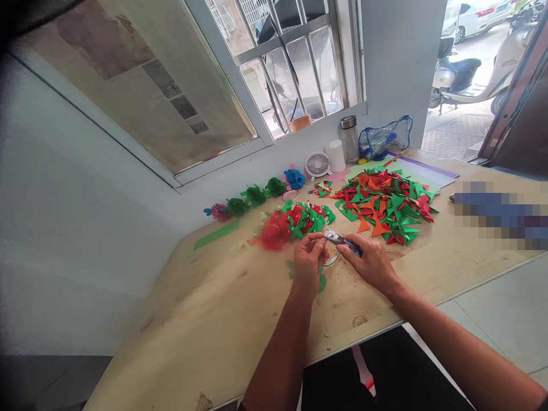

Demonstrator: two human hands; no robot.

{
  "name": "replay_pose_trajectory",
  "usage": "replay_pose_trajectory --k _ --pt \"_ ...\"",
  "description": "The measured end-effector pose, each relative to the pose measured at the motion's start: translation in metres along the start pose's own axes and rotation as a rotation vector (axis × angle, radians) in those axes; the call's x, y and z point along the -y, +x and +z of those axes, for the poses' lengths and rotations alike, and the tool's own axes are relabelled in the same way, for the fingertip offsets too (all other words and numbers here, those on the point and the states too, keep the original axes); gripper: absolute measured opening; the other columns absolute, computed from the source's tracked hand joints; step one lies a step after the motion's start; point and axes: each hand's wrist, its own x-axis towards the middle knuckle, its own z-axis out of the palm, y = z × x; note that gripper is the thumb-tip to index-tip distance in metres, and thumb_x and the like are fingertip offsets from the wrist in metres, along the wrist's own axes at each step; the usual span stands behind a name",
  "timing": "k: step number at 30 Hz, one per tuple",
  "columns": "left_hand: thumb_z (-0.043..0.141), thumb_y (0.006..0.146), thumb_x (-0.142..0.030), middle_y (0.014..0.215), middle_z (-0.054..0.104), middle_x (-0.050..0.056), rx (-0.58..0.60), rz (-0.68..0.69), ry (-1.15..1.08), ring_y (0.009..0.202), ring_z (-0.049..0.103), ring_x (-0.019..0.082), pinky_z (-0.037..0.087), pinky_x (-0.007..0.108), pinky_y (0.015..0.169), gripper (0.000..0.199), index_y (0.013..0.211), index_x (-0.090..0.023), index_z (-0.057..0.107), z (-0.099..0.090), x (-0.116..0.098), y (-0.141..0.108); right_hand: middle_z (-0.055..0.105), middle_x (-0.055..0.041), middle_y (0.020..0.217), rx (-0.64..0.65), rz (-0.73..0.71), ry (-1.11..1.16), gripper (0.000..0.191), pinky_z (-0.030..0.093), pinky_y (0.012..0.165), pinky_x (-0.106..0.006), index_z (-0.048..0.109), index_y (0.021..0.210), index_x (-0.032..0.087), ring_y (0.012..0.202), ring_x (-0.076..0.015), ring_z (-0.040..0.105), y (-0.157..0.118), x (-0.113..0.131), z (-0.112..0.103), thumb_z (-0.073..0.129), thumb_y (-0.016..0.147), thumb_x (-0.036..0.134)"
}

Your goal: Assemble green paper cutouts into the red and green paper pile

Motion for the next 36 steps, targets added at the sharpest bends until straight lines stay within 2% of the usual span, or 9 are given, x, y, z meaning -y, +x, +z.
replay_pose_trajectory --k 11,23,29,33,36 --pt "0.072 0.062 -0.040 0.047 0.049 -0.005 0.018 -0.008 -0.005 0.041 0.039 0.005 0.025 0.018 0.043 0.032 0.078 -0.015 0.060 0.000 0.000 0.000 0.059 0.0005 0.059 0.005 -0.002 0.012 0.034 0.036 0.050 -0.024 0.068 0.083 0.017 0.052 -0.0118 0.049 0.000 0.000 -0.001 0.049 0.086 0.045" --pt "0.067 0.068 -0.037 0.046 0.050 -0.005 0.025 0.022 0.101 0.040 0.038 0.005 0.027 0.018 0.045 0.026 0.081 -0.015 0.060 -0.002 0.004 0.001 0.066 -0.0023 0.068 -0.045 0.006 -0.087 0.032 0.038 0.057 -0.025 0.068 0.083 0.019 0.059 -0.0142 0.056 -0.004 0.001 -0.001 0.048 0.087 0.044" --pt "0.057 0.076 -0.028 0.050 0.048 -0.005 0.039 0.178 0.384 0.045 0.045 0.008 0.034 0.018 0.047 0.016 0.083 -0.014 0.061 -0.008 0.006 0.002 0.064 -0.0028 0.066 -0.137 0.017 -0.108 0.034 0.038 0.057 -0.025 0.065 0.079 0.018 0.059 -0.0149 0.057 -0.004 -0.003 0.001 0.047 0.087 0.046" --pt "0.049 0.084 -0.025 0.064 0.059 0.000 0.039 0.336 0.687 0.056 0.055 0.011 0.041 0.021 0.054 0.022 0.098 -0.016 0.063 -0.011 0.006 0.001 0.062 -0.0033 0.066 -0.204 -0.008 -0.181 0.035 0.039 0.057 -0.025 0.063 0.083 0.017 0.059 -0.0153 0.056 -0.004 -0.006 0.002 0.047 0.087 0.048" --pt "0.044 0.087 -0.022 0.076 0.067 0.004 0.044 0.397 0.843 0.068 0.062 0.015 0.047 0.025 0.065 0.029 0.110 -0.020 0.062 -0.009 0.006 0.001 0.061 -0.0029 0.067 -0.243 -0.030 -0.217 0.036 0.038 0.055 -0.024 0.063 0.086 0.017 0.057 -0.0146 0.055 -0.004 -0.007 0.003 0.048 0.086 0.049"
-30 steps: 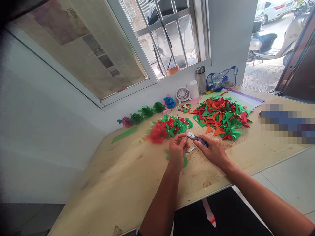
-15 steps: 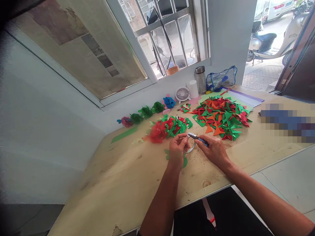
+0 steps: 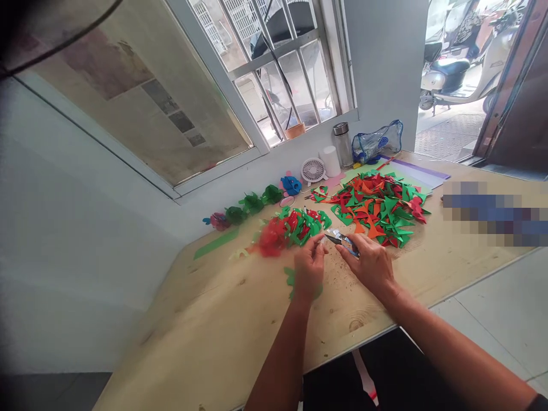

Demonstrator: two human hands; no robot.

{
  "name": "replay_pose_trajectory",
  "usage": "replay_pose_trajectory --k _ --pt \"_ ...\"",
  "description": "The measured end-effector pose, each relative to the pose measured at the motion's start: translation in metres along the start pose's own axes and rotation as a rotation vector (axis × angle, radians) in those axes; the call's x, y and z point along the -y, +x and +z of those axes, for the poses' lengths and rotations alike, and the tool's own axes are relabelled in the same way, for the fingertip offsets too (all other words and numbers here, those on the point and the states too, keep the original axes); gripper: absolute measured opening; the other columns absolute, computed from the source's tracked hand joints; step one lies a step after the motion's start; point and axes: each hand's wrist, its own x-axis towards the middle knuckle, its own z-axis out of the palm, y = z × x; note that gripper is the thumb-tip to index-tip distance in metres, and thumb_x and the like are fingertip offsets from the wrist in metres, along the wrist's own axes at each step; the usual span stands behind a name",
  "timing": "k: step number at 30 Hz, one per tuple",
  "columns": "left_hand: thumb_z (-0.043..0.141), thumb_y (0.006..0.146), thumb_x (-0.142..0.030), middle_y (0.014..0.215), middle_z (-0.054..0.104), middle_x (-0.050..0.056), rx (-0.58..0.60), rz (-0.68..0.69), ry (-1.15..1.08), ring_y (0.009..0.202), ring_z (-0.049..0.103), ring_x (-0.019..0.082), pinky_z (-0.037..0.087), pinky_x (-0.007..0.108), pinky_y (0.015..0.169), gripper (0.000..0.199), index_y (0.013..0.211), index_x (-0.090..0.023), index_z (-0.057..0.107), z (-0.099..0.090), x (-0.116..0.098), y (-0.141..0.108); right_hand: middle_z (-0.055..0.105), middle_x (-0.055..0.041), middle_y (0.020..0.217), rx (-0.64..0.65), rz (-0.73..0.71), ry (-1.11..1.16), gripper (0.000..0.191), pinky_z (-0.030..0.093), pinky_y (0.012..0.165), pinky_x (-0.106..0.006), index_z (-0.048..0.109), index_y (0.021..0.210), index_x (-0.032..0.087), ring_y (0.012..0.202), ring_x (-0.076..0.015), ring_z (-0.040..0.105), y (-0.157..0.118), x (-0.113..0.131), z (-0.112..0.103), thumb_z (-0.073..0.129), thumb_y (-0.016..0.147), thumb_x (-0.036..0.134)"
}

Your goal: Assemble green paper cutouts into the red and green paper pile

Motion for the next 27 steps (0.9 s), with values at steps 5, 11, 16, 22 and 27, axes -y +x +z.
replay_pose_trajectory --k 5,11,16,22,27 --pt "0.047 0.085 -0.019 0.093 0.070 0.007 0.033 0.037 0.103 0.084 0.066 0.019 0.049 0.028 0.074 0.032 0.115 -0.022 0.058 0.008 -0.007 0.004 0.063 -0.0032 0.070 -0.059 0.001 -0.011 0.034 0.037 0.053 -0.023 0.063 0.089 0.017 0.059 -0.0143 0.057 0.000 0.000 -0.001 0.049 0.086 0.048" --pt "0.047 0.081 -0.015 0.082 0.072 0.009 0.106 -0.011 0.268 0.081 0.067 0.022 0.048 0.029 0.070 0.039 0.119 -0.018 0.056 0.027 -0.013 0.013 0.064 -0.0033 0.071 -0.107 -0.007 -0.032 0.033 0.037 0.052 -0.023 0.064 0.088 0.017 0.058 -0.0135 0.058 0.001 0.000 -0.003 0.049 0.086 0.046" --pt "0.051 0.073 -0.009 0.083 0.071 0.012 0.149 0.017 0.338 0.080 0.066 0.024 0.048 0.030 0.071 0.041 0.112 -0.016 0.059 0.045 -0.006 0.016 0.065 -0.0032 0.073 -0.121 0.002 -0.058 0.033 0.036 0.050 -0.023 0.064 0.089 0.016 0.057 -0.0134 0.059 0.001 0.001 -0.004 0.049 0.087 0.046" --pt "0.046 0.076 -0.009 0.091 0.069 0.009 0.097 -0.023 0.097 0.091 0.064 0.022 0.048 0.033 0.082 0.024 0.086 -0.018 0.065 0.034 -0.001 0.012 0.065 -0.0022 0.070 -0.110 0.005 -0.074 0.034 0.035 0.049 -0.023 0.065 0.089 0.017 0.056 -0.0134 0.058 0.001 0.000 -0.004 0.048 0.087 0.047" --pt "0.048 0.077 -0.014 0.089 0.069 0.009 -0.042 -0.168 -0.357 0.085 0.065 0.017 0.049 0.029 0.078 0.023 0.095 -0.014 0.063 0.013 0.000 0.009 0.067 -0.0023 0.075 -0.060 -0.010 -0.128 0.034 0.033 0.049 -0.024 0.065 0.090 0.019 0.058 -0.0139 0.060 0.000 0.001 -0.004 0.049 0.086 0.049"
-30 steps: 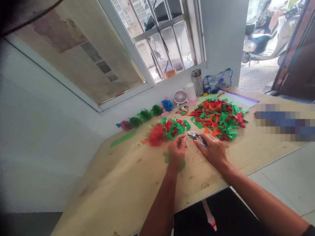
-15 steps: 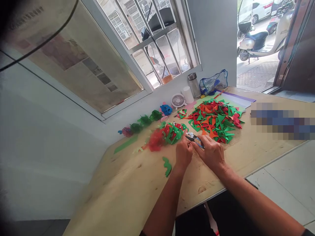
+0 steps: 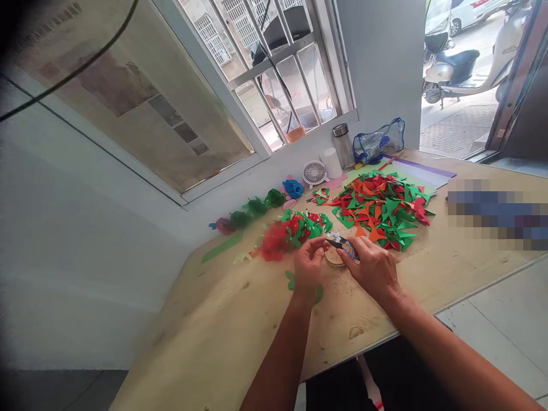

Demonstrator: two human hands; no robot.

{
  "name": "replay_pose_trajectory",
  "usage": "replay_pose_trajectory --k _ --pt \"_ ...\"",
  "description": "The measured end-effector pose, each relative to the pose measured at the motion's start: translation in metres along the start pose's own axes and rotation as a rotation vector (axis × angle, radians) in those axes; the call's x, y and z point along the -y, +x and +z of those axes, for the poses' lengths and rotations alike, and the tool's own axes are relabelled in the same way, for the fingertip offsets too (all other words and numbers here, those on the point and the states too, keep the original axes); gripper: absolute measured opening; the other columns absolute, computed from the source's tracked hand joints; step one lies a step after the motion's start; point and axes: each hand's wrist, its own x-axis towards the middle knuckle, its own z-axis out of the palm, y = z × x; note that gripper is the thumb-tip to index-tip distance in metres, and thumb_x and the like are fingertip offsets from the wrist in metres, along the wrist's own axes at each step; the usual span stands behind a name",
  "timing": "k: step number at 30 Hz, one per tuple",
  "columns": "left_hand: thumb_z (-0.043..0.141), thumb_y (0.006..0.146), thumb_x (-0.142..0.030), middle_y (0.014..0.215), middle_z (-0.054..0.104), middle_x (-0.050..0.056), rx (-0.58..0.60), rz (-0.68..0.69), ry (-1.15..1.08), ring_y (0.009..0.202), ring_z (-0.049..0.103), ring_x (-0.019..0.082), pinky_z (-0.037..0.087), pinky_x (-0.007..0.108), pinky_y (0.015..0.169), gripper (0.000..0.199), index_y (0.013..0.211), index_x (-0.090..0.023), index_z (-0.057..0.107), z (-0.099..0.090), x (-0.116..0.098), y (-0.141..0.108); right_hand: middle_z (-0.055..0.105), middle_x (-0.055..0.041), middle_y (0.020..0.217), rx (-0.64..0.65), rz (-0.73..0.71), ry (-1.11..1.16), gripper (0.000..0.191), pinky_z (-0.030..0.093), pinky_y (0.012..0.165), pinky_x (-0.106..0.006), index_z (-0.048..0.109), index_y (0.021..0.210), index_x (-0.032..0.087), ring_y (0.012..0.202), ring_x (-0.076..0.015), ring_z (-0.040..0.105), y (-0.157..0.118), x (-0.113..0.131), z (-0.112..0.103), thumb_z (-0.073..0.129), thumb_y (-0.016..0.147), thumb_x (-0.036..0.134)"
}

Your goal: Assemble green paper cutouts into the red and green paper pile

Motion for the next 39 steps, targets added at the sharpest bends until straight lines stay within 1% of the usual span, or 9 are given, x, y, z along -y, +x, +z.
replay_pose_trajectory --k 3,6,7,10,13,18,23,34,39 --pt "0.052 0.078 -0.020 0.086 0.068 0.007 -0.078 0.031 -0.062 0.081 0.065 0.016 0.049 0.029 0.076 0.018 0.091 -0.014 0.063 -0.006 -0.001 -0.004 0.068 -0.0023 0.076 0.028 -0.024 -0.030 0.034 0.033 0.049 -0.024 0.064 0.089 0.019 0.058 -0.0143 0.061 -0.001 0.001 0.000 0.049 0.086 0.049" --pt "0.054 0.079 -0.023 0.086 0.067 0.006 -0.142 0.137 0.070 0.081 0.063 0.017 0.049 0.030 0.075 0.014 0.087 -0.016 0.063 -0.008 -0.002 -0.010 0.067 -0.0016 0.073 0.053 -0.045 -0.042 0.034 0.033 0.049 -0.024 0.064 0.088 0.019 0.057 -0.0142 0.060 -0.002 0.002 0.001 0.049 0.086 0.049" --pt "0.054 0.079 -0.022 0.089 0.066 0.007 -0.160 0.194 0.133 0.084 0.062 0.017 0.049 0.031 0.077 0.012 0.086 -0.016 0.063 -0.008 -0.003 -0.012 0.066 -0.0015 0.072 0.062 -0.052 -0.048 0.033 0.032 0.049 -0.024 0.064 0.087 0.019 0.057 -0.0142 0.060 -0.002 0.002 0.002 0.049 0.086 0.048" --pt "0.056 0.078 -0.018 0.101 0.063 0.008 -0.183 0.380 0.340 0.102 0.056 0.020 0.043 0.038 0.093 0.007 0.083 -0.018 0.062 -0.008 -0.008 -0.016 0.066 -0.0027 0.073 0.079 -0.082 -0.057 0.033 0.031 0.049 -0.024 0.064 0.087 0.019 0.060 -0.0147 0.060 -0.003 0.001 0.004 0.049 0.086 0.047" --pt "0.056 0.078 -0.016 0.109 0.061 0.009 -0.188 0.454 0.514 0.115 0.049 0.023 0.038 0.043 0.100 0.008 0.082 -0.020 0.063 -0.007 -0.012 -0.018 0.068 -0.0046 0.078 0.093 -0.129 -0.070 0.032 0.032 0.050 -0.025 0.065 0.088 0.018 0.065 -0.0158 0.061 -0.004 0.002 0.005 0.048 0.087 0.045" --pt "0.059 0.077 -0.017 0.117 0.058 0.008 -0.188 0.459 0.681 0.124 0.040 0.027 0.032 0.047 0.104 0.009 0.082 -0.021 0.065 -0.002 -0.011 -0.021 0.068 -0.0056 0.082 0.113 -0.152 -0.099 0.030 0.033 0.051 -0.025 0.065 0.092 0.018 0.066 -0.0165 0.062 -0.004 0.004 0.004 0.048 0.087 0.042" --pt "0.061 0.075 -0.017 0.119 0.057 0.009 -0.188 0.446 0.743 0.125 0.038 0.029 0.029 0.048 0.104 0.010 0.083 -0.021 0.065 0.001 -0.011 -0.022 0.069 -0.0047 0.083 0.133 -0.151 -0.116 0.029 0.032 0.050 -0.025 0.065 0.093 0.018 0.065 -0.0157 0.061 -0.004 0.006 0.004 0.048 0.088 0.041" --pt "0.063 0.073 -0.014 0.120 0.056 0.008 -0.177 0.424 0.780 0.127 0.036 0.030 0.029 0.051 0.103 0.010 0.080 -0.021 0.065 0.001 -0.010 -0.021 0.068 -0.0048 0.080 0.152 -0.153 -0.118 0.029 0.031 0.051 -0.025 0.065 0.090 0.018 0.064 -0.0152 0.061 -0.004 0.009 0.003 0.047 0.088 0.040" --pt "0.064 0.073 -0.013 0.120 0.057 0.007 -0.176 0.405 0.753 0.127 0.036 0.030 0.028 0.051 0.104 0.010 0.078 -0.022 0.065 0.001 -0.009 -0.021 0.069 -0.0048 0.082 0.159 -0.155 -0.128 0.029 0.031 0.050 -0.025 0.065 0.092 0.019 0.064 -0.0157 0.061 -0.005 0.007 0.004 0.046 0.088 0.041"
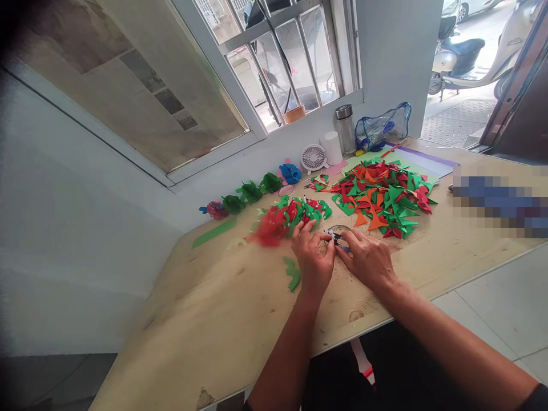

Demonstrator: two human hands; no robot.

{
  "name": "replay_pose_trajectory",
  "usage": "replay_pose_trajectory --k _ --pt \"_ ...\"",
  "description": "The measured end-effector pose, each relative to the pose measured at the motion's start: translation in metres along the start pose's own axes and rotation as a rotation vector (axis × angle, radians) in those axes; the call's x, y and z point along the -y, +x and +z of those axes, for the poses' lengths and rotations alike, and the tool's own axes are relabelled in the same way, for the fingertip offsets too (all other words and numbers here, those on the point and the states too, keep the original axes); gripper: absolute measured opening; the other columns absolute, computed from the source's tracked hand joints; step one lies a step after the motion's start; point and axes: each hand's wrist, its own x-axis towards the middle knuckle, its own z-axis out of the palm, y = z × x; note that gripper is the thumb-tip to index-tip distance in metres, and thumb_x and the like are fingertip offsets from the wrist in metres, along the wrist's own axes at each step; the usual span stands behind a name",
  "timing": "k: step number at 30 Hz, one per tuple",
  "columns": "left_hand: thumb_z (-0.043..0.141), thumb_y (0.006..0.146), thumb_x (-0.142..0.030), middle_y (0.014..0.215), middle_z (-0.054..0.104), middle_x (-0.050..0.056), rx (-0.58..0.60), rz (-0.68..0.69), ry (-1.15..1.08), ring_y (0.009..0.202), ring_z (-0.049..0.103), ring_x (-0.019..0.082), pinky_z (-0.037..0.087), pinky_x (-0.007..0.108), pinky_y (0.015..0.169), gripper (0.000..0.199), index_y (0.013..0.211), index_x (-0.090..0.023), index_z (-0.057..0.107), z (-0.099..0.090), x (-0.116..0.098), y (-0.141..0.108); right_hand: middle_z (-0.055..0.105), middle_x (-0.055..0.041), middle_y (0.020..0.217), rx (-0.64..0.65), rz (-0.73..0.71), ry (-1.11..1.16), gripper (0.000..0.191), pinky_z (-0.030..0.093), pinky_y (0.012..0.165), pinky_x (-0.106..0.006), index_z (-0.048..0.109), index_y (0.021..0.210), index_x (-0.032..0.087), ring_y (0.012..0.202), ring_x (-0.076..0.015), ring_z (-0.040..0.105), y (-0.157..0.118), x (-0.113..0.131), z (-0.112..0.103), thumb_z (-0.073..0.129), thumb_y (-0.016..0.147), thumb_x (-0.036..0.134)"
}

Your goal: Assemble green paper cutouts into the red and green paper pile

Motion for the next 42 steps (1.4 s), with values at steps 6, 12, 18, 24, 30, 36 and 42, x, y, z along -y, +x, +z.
replay_pose_trajectory --k 6,12,18,24,30,36,42 --pt "0.064 0.073 -0.014 0.118 0.058 0.007 0.021 -0.023 -0.034 0.127 0.037 0.029 0.029 0.050 0.104 0.008 0.074 -0.022 0.063 -0.001 0.000 0.000 0.069 -0.0052 0.082 0.009 0.015 0.000 0.029 0.029 0.049 -0.025 0.065 0.091 0.019 0.063 -0.0155 0.060 0.000 0.000 0.000 0.047 0.087 0.041" --pt "0.064 0.072 -0.013 0.118 0.058 0.008 0.021 -0.023 -0.058 0.127 0.037 0.028 0.028 0.048 0.105 0.012 0.081 -0.021 0.061 -0.001 0.001 0.000 0.068 -0.0037 0.080 0.002 0.017 -0.004 0.029 0.028 0.048 -0.025 0.065 0.093 0.020 0.062 -0.0153 0.060 0.000 0.001 0.000 0.047 0.088 0.042" --pt "0.062 0.072 -0.012 0.114 0.058 0.009 -0.025 -0.055 -0.154 0.122 0.042 0.026 0.030 0.046 0.104 0.017 0.086 -0.020 0.056 -0.004 0.003 0.002 0.068 -0.0050 0.080 0.005 0.030 0.000 0.033 0.028 0.048 -0.025 0.065 0.089 0.019 0.063 -0.0154 0.060 0.000 0.000 0.000 0.044 0.089 0.044" --pt "0.059 0.074 -0.012 0.101 0.060 0.007 -0.110 -0.167 -0.240 0.104 0.054 0.021 0.039 0.039 0.094 0.028 0.100 -0.020 0.051 -0.005 0.008 0.003 0.069 -0.0052 0.083 0.014 0.045 -0.019 0.036 0.025 0.047 -0.026 0.065 0.091 0.019 0.062 -0.0154 0.060 -0.001 0.000 0.002 0.042 0.089 0.046" --pt "0.058 0.075 -0.012 0.091 0.062 0.005 -0.090 -0.163 -0.233 0.097 0.057 0.020 0.039 0.039 0.094 0.034 0.107 -0.019 0.049 -0.001 0.008 0.002 0.069 -0.0038 0.081 0.011 0.027 -0.042 0.034 0.026 0.047 -0.026 0.064 0.091 0.019 0.061 -0.0153 0.060 -0.001 0.001 0.002 0.043 0.089 0.046" --pt "0.055 0.076 -0.014 0.089 0.064 0.004 -0.012 -0.281 -0.394 0.096 0.061 0.019 0.041 0.037 0.093 0.036 0.111 -0.019 0.046 0.007 0.013 0.002 0.068 -0.0040 0.078 0.002 -0.011 -0.043 0.035 0.027 0.048 -0.025 0.064 0.092 0.019 0.061 -0.0157 0.060 -0.002 0.000 0.002 0.042 0.089 0.047" --pt "0.052 0.075 -0.011 0.080 0.062 0.002 0.008 -0.420 -0.634 0.077 0.063 0.014 0.047 0.028 0.078 0.032 0.106 -0.016 0.048 0.009 0.015 0.005 0.069 -0.0042 0.083 0.022 -0.041 -0.028 0.034 0.029 0.050 -0.025 0.063 0.094 0.019 0.063 -0.0158 0.062 -0.003 0.001 0.003 0.045 0.088 0.047"
